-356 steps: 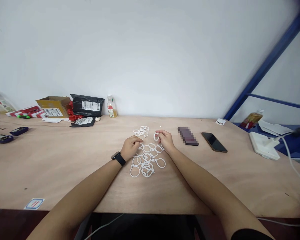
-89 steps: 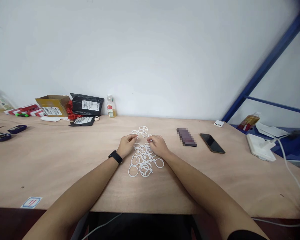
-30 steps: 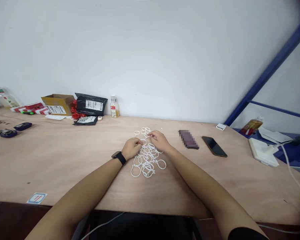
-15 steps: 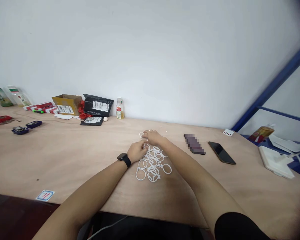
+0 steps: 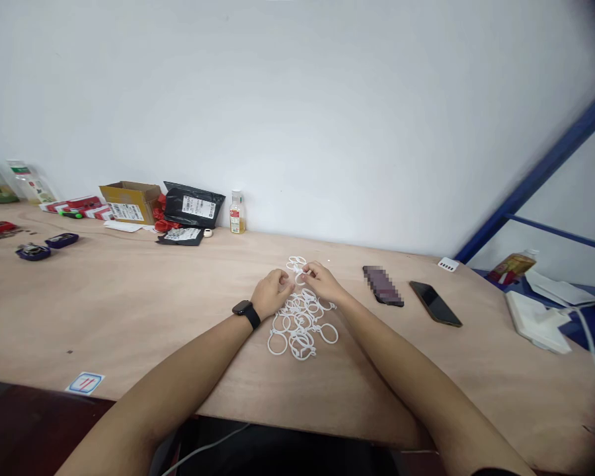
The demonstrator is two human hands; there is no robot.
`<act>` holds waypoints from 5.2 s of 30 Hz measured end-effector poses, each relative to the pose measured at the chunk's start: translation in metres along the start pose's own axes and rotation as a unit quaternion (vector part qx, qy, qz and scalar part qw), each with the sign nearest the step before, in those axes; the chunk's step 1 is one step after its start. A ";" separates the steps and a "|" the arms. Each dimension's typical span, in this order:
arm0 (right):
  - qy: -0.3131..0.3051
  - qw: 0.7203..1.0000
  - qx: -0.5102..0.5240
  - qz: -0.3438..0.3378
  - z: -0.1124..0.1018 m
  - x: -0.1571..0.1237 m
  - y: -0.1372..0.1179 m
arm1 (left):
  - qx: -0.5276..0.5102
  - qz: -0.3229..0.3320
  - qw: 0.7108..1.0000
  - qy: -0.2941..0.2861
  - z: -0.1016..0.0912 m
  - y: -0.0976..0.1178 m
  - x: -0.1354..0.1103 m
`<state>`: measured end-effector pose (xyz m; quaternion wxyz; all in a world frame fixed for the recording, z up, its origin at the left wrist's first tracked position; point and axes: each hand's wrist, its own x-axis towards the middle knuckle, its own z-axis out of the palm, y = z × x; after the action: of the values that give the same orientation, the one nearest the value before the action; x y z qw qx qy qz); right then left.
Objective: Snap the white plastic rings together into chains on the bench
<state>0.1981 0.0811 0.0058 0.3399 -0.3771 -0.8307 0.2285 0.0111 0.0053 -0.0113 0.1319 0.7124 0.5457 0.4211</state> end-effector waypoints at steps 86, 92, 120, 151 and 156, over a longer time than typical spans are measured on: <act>0.105 0.888 0.375 0.246 -0.040 -0.093 -0.034 | -0.246 -0.005 0.969 0.011 0.006 -0.001 0.000; 0.102 0.888 0.371 0.253 -0.039 -0.093 -0.032 | -0.171 -0.001 0.985 0.030 0.003 0.002 0.001; 0.111 0.887 0.368 0.256 -0.039 -0.092 -0.027 | -0.137 -0.031 0.990 -0.014 -0.004 0.009 -0.004; 0.117 0.908 0.331 0.230 -0.046 -0.091 -0.026 | -0.099 0.033 0.994 0.042 -0.004 0.003 0.001; 0.153 0.916 0.303 0.213 -0.048 -0.092 -0.021 | -0.098 0.038 0.994 0.041 -0.002 0.000 0.001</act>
<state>0.2682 0.0025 0.0147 0.5042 -0.4547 -0.5592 0.4756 0.0102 0.0058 -0.0094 0.1624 0.6984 0.4789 0.5064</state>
